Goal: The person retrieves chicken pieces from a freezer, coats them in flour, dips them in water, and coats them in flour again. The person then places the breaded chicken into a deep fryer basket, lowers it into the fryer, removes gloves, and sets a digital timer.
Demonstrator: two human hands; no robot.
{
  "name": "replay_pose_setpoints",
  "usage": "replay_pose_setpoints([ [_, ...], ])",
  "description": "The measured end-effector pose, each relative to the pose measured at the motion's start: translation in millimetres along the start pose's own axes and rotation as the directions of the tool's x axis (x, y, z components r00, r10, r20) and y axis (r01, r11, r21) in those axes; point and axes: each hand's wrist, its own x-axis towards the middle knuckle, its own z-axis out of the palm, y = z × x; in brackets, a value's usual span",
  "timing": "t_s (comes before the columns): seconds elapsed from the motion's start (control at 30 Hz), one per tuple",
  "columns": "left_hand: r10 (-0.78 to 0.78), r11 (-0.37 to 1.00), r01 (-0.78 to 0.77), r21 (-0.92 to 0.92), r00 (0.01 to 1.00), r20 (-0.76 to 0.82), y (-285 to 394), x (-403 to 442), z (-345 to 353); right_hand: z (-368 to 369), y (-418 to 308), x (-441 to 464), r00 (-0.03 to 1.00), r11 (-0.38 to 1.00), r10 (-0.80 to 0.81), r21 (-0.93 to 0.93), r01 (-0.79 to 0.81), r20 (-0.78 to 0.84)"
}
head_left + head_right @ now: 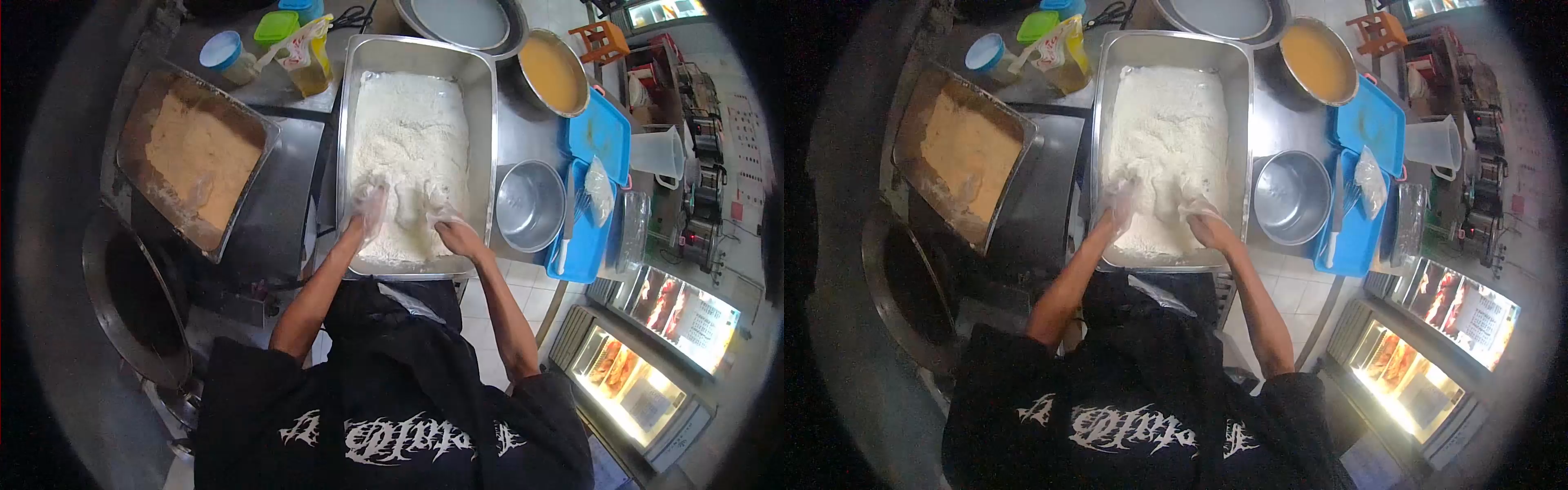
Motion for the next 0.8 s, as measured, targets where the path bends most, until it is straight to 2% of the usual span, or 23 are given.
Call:
replay_pose_setpoints([
  [0.07,0.021,0.953,0.046,0.301,0.976,-0.216,-5,2,2,-3,0,5,0.93,0.914,-0.35,-0.257,0.314,-0.108],
  [0.1,0.055,0.896,0.095,0.434,0.946,-0.32,-9,1,4,-5,0,7,0.948,0.918,-0.311,-0.276,0.283,-0.064],
  [0.17,0.106,0.987,-0.075,0.143,0.967,-0.23,-15,-2,11,-24,-42,12,0.973,0.92,-0.232,-0.321,0.225,0.018],
  [0.2,0.144,0.989,-0.149,-0.017,0.972,-0.186,-18,-2,19,-21,-46,16,0.979,0.924,-0.205,-0.334,0.186,-0.023],
  [0.23,-0.108,0.907,0.004,-0.42,0.968,-0.225,-36,9,35,-16,-49,22,0.982,0.926,-0.179,-0.347,0.147,-0.063],
  [0.33,-0.202,0.752,0.095,-0.652,0.975,-0.091,-30,4,30,-10,-60,35,0.967,0.919,-0.198,-0.373,0.126,-0.161],
  [0.37,-0.195,0.734,0.088,-0.673,0.977,-0.085,-31,7,30,-10,-60,38,0.957,0.915,-0.219,-0.38,0.134,-0.189],
  [0.43,-0.171,0.657,0.16,-0.736,0.983,0.061,-39,11,16,4,-36,47,0.948,0.899,-0.307,-0.353,0.259,-0.085],
  [0.47,-0.276,0.646,0.167,-0.745,0.961,-0.024,-14,3,18,6,-36,47,0.936,0.887,-0.349,-0.334,0.32,-0.03],
  [0.5,-0.376,0.634,0.169,-0.755,0.92,-0.11,11,-6,20,6,-34,45,0.963,0.956,-0.265,-0.145,0.255,-0.053],
  [0.6,-0.115,0.578,-0.006,-0.816,0.989,-0.089,-51,19,26,-3,-21,48,0.902,0.885,-0.43,-0.182,0.429,0.036],
  [0.7,-0.229,0.876,0.132,-0.464,0.96,-0.159,-63,3,21,-3,-17,45,0.904,0.856,-0.427,-0.312,0.411,0.02],
  [0.8,-0.247,0.768,0.149,-0.623,0.966,-0.073,-51,-6,21,-16,-38,48,0.971,0.871,-0.218,-0.43,0.239,0.097],
])
